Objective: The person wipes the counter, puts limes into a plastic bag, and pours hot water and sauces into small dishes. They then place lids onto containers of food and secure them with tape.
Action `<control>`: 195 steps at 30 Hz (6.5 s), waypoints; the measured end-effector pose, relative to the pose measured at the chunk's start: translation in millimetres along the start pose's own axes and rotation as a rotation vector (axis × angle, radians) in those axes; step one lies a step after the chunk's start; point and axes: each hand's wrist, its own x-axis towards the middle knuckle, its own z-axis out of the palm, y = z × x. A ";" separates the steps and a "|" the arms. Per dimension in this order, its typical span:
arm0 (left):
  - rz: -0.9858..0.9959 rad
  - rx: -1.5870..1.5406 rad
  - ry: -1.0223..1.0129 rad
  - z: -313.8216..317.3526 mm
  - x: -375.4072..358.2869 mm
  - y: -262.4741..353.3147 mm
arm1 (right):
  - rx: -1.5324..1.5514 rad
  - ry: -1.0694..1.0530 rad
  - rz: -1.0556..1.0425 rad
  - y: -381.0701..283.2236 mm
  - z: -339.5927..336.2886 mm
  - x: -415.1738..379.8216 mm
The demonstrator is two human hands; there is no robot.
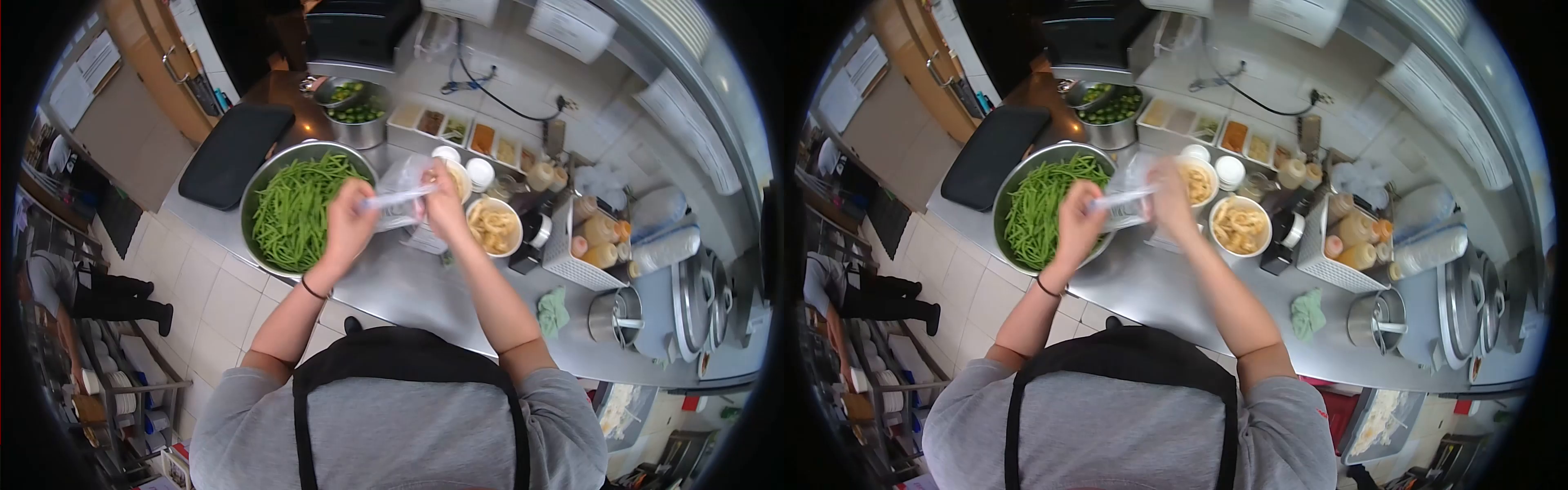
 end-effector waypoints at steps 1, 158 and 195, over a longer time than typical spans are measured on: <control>-0.237 -0.233 0.025 -25.7 11.9 -20.3 | -0.115 -0.051 0.011 3.4 22.6 2.8; -0.037 0.293 -0.728 35.9 -122.5 -66.2 | -1.256 0.027 -0.549 -61.4 48.4 -135.9; -0.083 -0.174 -0.521 81.7 -13.2 49.7 | -1.214 0.310 -0.129 67.1 -2.1 -122.1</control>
